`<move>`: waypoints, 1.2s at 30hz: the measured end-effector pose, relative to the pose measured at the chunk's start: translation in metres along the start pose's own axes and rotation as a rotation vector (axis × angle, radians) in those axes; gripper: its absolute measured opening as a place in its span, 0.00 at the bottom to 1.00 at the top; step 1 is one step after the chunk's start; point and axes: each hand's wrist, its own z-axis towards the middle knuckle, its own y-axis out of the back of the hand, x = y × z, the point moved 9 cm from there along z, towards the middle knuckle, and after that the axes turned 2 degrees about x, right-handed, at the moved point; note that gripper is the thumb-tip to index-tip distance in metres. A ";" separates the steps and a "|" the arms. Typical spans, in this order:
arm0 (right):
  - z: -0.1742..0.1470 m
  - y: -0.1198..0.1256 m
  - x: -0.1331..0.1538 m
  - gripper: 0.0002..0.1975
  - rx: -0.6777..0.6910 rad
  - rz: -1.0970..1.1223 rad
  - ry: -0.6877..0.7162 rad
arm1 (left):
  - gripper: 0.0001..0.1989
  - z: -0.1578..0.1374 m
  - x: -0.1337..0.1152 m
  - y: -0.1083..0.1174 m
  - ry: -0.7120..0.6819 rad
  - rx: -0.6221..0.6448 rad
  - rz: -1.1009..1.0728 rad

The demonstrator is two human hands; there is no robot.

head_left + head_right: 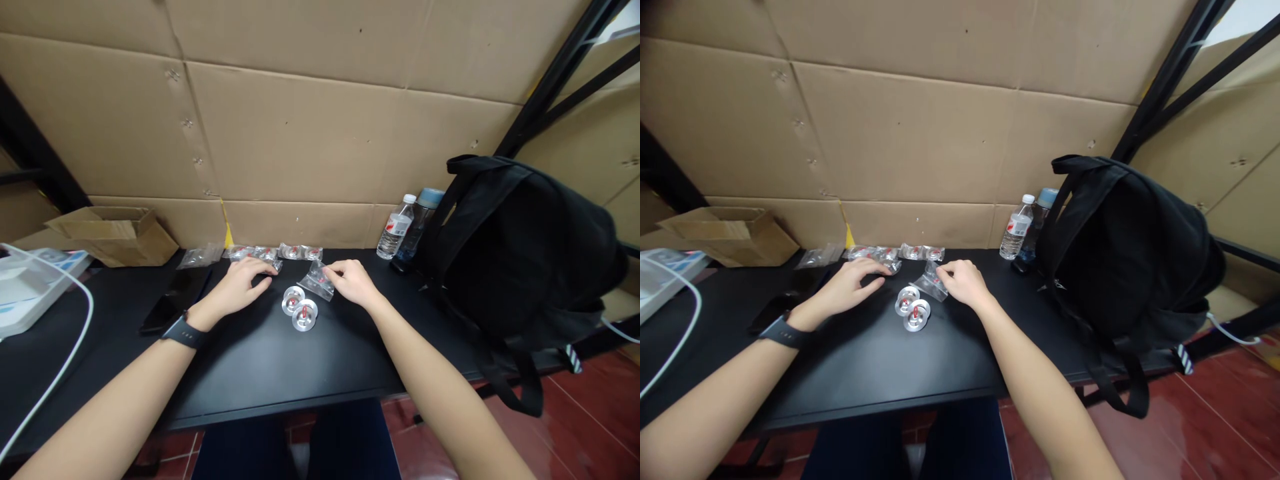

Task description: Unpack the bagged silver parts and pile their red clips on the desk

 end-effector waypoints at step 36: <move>-0.004 -0.023 0.019 0.20 0.040 0.712 0.157 | 0.15 -0.001 -0.051 0.007 -0.155 -0.040 -0.172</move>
